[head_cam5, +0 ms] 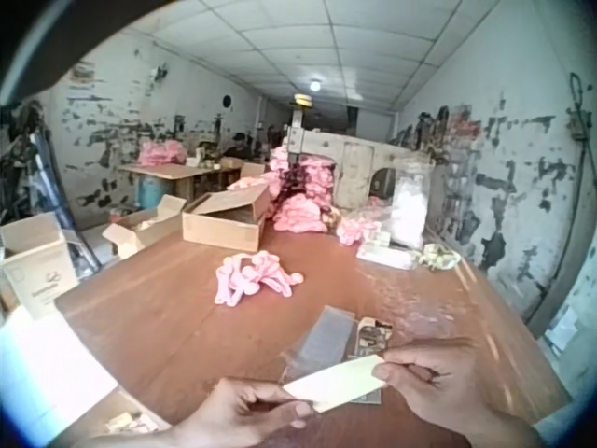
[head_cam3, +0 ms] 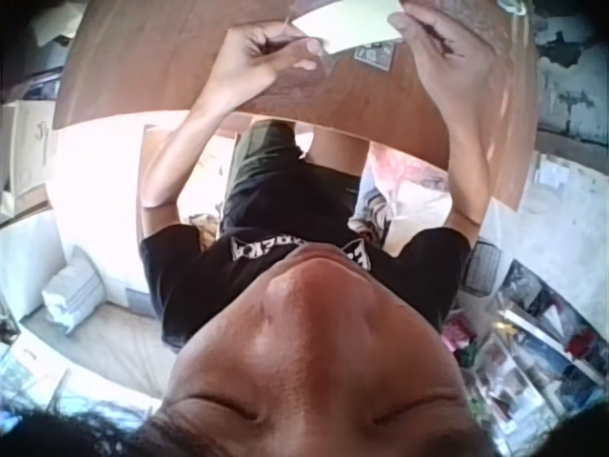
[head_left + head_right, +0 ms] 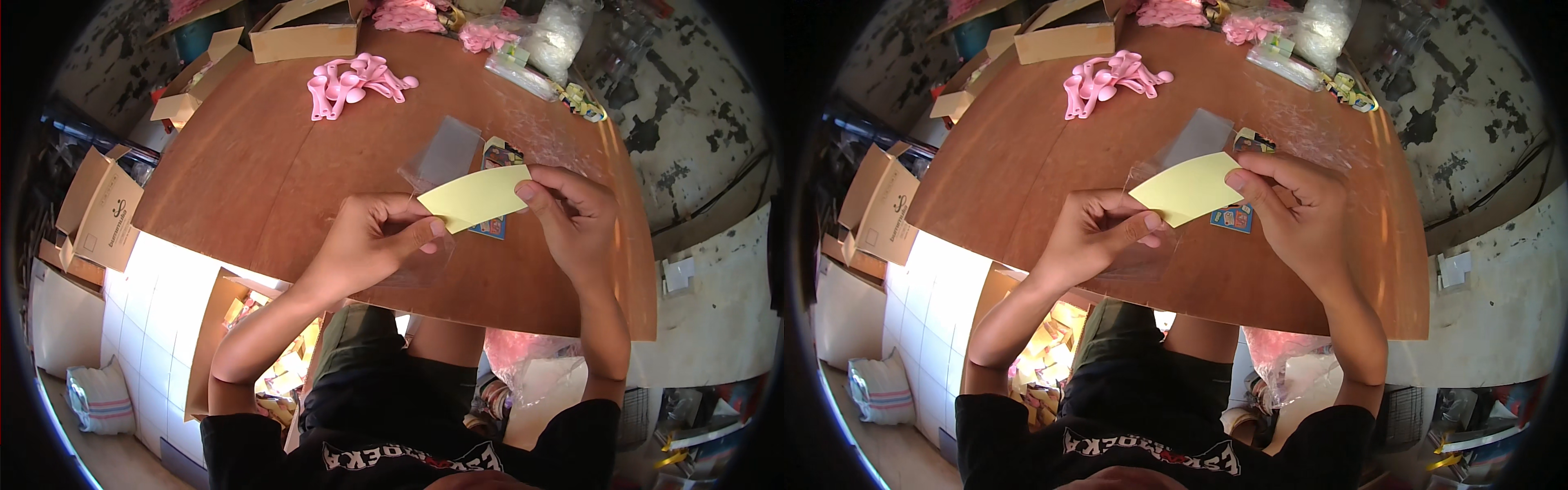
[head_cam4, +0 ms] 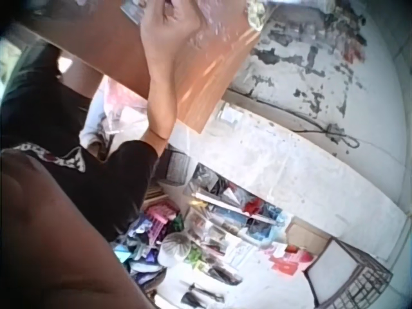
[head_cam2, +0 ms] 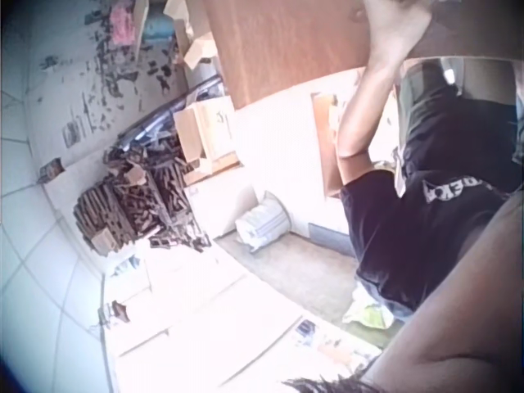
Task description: The person places a yellow sticky note and a pink plastic spoon into small clear plastic bags one at a time. The person folds the top of each bag to close it and sets the completed packages on the table.
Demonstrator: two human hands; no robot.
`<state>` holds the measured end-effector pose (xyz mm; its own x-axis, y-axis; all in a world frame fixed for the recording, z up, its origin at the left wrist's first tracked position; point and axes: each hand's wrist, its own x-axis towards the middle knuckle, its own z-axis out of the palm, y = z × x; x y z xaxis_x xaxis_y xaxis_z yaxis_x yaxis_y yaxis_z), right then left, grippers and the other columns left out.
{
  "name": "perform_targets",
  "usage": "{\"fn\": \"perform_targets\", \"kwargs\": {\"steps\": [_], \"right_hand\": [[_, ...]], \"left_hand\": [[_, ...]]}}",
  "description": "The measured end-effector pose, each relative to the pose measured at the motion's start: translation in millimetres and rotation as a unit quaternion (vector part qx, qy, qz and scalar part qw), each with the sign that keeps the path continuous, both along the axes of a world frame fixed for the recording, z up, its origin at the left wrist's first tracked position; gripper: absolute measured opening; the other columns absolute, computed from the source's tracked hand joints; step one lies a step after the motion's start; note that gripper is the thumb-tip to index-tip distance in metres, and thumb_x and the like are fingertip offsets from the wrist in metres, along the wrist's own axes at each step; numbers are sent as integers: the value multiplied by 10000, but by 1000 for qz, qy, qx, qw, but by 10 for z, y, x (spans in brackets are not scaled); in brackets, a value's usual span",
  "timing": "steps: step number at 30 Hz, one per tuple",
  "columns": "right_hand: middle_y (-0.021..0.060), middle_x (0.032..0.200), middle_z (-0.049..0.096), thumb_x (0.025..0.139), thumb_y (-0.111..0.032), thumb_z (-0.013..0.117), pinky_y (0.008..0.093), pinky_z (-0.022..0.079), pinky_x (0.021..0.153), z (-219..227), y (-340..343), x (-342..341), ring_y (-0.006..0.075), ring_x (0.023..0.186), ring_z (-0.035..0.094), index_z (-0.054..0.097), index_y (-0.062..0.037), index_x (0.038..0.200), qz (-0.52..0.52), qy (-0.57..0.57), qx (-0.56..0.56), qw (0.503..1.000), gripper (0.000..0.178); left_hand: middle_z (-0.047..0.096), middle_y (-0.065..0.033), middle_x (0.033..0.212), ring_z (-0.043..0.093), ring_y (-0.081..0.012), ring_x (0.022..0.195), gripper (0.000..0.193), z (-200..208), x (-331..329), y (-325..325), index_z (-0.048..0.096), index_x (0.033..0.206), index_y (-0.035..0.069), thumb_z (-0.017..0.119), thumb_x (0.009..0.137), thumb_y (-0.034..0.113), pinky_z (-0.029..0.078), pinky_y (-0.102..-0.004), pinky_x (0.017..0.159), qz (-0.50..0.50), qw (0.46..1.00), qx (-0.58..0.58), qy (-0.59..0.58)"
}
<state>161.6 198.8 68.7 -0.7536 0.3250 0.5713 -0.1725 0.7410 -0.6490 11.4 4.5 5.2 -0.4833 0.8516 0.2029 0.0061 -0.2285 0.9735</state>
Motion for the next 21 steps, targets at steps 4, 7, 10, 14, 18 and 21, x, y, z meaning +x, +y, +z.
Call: {"fn": "perform_targets", "kwargs": {"steps": [4, 7, 10, 14, 18, 21], "right_hand": [[88, 847, 731, 853, -8, 751, 232, 540, 672, 8, -7, -21, 102, 758, 686, 712, 53, 971, 20, -1, -13, 1000, 138], [83, 827, 730, 845, -10, 757, 235, 534, 646, 69, -96, -56, 121, 728, 693, 703, 39, 938, 29, -2, -90, 996, 118], [87, 881, 729, 839, -23, 764, 258, 540, 701, 79, -115, -71, 130, 798, 699, 705, 15, 930, 50, -56, -52, 996, 115], [116, 1053, 697, 853, -36, 750, 293, 534, 814, -49, -147, -159, 173, 931, 689, 725, -18, 968, 137, -77, 41, 987, 119], [119, 1142, 661, 881, -15, 702, 273, 530, 820, -183, -253, -205, 165, 996, 663, 711, 0, 1048, 189, -121, -58, 973, 167], [109, 1125, 658, 895, 23, 654, 260, 535, 814, -120, -308, -222, 140, 983, 657, 685, 37, 1083, 201, -189, -181, 944, 191]], "left_hand": [[729, -52, 890, 642, -62, 778, 214, -74, -35, 17, 718, 1067, -54, 701, 944, 122, 517, -224, 711, -4, 991, -58, 117], [715, -25, 868, 600, -38, 763, 231, -97, 4, 38, 717, 1069, -53, 707, 945, 141, 490, -218, 680, -12, 997, -38, 72], [710, -18, 872, 573, -20, 777, 241, -86, 3, 39, 714, 1079, -52, 710, 945, 147, 478, -217, 670, -17, 999, -33, 39], [735, -68, 985, 621, -45, 877, 232, 4, 28, 6, 705, 1107, -58, 694, 947, 110, 522, -244, 757, -12, 995, -64, 69], [738, -110, 1059, 640, -75, 939, 230, -106, 72, 46, 699, 1132, -54, 680, 942, 75, 535, -260, 809, 60, 990, 19, 129], [732, -133, 858, 660, -157, 696, 247, -138, 81, 21, 713, 1123, -24, 710, 909, 99, 520, -327, 649, 130, 965, 86, 213]]}}
